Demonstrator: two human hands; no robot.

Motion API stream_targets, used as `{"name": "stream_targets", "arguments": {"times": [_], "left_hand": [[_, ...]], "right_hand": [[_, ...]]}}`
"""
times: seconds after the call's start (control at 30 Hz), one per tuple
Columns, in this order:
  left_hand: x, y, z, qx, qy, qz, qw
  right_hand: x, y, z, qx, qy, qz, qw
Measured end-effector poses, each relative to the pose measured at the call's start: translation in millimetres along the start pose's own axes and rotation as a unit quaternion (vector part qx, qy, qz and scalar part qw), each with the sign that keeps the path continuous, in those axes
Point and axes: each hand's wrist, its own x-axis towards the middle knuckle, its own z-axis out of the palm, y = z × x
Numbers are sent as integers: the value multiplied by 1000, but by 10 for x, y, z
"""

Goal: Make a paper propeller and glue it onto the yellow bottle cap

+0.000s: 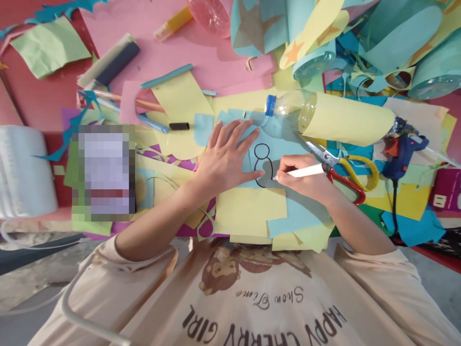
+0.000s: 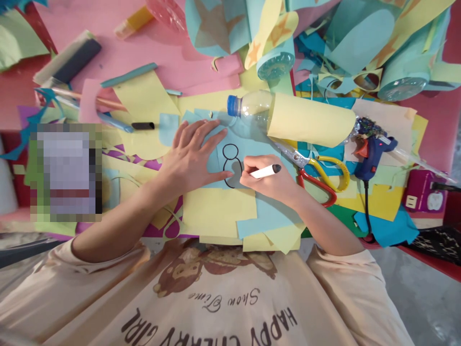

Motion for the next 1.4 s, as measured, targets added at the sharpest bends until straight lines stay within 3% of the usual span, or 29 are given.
{"name": "stream_targets", "arguments": {"times": [0.1, 0.27, 0.33, 0.63, 1.17, 1.4], "left_hand": [[1, 4, 4, -1, 3, 2, 1000], [4, -16, 13, -1, 15, -12, 1000], [5, -35, 17, 6, 27, -21, 999], [13, -65, 53, -10, 41, -32, 999], [3, -86, 101, -6, 69, -21, 997], [10, -80, 92, -3, 49, -30, 998]], "right_hand": [[1, 11, -15, 27, 2, -1, 1000], [24, 25, -25, 141, 80, 15, 987], [29, 22, -19, 160, 81, 15, 984], [-17, 69, 42, 78, -5, -44, 996], [-8, 40, 50, 40, -22, -20, 999], [-2, 46, 46, 46, -3, -19, 999]]}}
